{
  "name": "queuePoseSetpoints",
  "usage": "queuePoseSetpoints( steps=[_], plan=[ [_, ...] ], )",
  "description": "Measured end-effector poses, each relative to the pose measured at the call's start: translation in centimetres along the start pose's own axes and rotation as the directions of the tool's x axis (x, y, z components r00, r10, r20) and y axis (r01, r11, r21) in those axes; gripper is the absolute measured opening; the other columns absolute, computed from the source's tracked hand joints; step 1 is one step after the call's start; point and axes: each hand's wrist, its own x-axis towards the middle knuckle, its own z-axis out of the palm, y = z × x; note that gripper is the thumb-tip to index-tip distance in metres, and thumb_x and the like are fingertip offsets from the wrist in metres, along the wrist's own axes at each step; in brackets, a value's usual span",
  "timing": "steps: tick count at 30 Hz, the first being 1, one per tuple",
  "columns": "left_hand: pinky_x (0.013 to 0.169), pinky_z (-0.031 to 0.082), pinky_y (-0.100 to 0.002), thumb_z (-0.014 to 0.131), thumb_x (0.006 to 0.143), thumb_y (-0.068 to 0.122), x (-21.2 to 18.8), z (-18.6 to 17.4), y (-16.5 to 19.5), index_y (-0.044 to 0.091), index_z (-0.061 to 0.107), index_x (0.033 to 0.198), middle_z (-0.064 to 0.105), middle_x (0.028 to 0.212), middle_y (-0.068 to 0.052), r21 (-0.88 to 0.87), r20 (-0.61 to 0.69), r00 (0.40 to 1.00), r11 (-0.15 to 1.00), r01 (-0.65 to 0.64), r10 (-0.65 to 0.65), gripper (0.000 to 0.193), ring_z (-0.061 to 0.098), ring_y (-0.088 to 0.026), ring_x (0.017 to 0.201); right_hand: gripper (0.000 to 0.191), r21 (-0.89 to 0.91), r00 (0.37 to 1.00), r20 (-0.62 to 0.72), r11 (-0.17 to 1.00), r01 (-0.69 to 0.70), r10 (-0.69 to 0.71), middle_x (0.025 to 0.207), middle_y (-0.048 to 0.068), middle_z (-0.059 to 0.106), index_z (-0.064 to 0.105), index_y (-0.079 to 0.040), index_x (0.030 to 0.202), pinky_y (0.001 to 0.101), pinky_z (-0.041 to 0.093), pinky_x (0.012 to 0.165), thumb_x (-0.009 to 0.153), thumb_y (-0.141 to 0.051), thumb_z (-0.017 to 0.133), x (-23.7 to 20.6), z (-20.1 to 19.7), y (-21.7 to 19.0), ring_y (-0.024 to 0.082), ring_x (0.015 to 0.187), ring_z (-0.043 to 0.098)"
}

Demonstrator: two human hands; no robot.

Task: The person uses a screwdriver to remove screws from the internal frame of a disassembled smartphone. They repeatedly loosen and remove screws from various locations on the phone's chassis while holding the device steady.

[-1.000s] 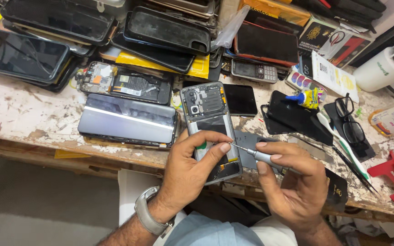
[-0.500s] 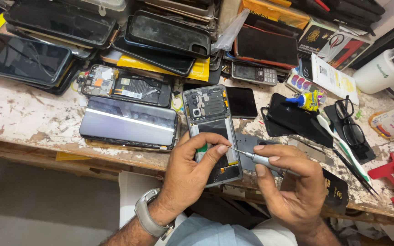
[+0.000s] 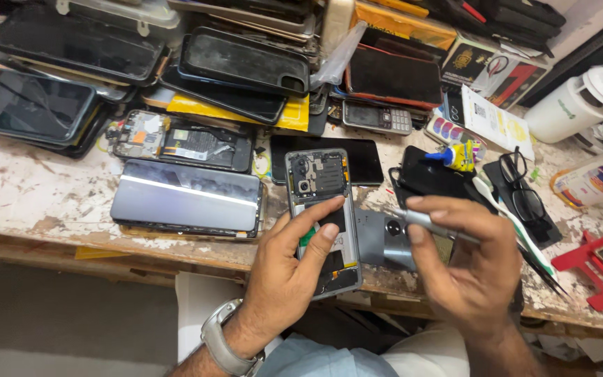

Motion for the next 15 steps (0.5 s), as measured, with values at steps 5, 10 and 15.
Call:
queuePoseSetpoints(
  steps=[5, 10, 15],
  plan=[
    [0.096, 0.055, -0.033, 0.059, 0.098, 0.008, -0.2, 0.3, 0.0, 0.005, 0.069, 0.129, 0.074, 0.119, -0.015, 0.040, -0.003, 0.999, 0.998, -0.040, 0.040, 0.032, 0.074, -0.026, 0.113, 0.036, -0.142, 0.995, 0.094, 0.988, 0.053, -0.040, 0.115, 0.020, 0.070, 0.048, -0.001, 0.118, 0.0327, 0.060, 0.095, 0.093, 0.010, 0.070, 1.5, 0.1, 0.3, 0.024, 0.108, 0.073],
    [0.093, 0.056, -0.033, 0.058, 0.098, 0.007, -0.1, 0.3, -0.1, 0.005, 0.069, 0.128, 0.074, 0.119, -0.015, 0.040, 0.016, 1.000, 0.999, -0.019, 0.018, 0.032, 0.074, -0.025, 0.110, 0.035, -0.218, 0.985, 0.158, 0.971, 0.098, -0.064, 0.113, 0.018, 0.072, 0.047, -0.003, 0.115, 0.0297, 0.062, 0.086, 0.093, 0.006, 0.073, 2.0, 0.2, 0.4, 0.022, 0.102, 0.075],
    [0.092, 0.057, -0.032, 0.058, 0.098, 0.007, 0.1, 0.3, -0.2, 0.004, 0.069, 0.128, 0.075, 0.118, -0.015, 0.050, 0.022, 0.999, 0.998, -0.035, 0.034, 0.032, 0.075, -0.025, 0.109, 0.034, -0.208, 0.983, 0.170, 0.973, 0.101, -0.066, 0.112, 0.017, 0.072, 0.051, -0.003, 0.115, 0.0320, 0.062, 0.088, 0.091, 0.007, 0.073, 2.2, 0.3, 0.6, 0.023, 0.103, 0.075]
  ],
)
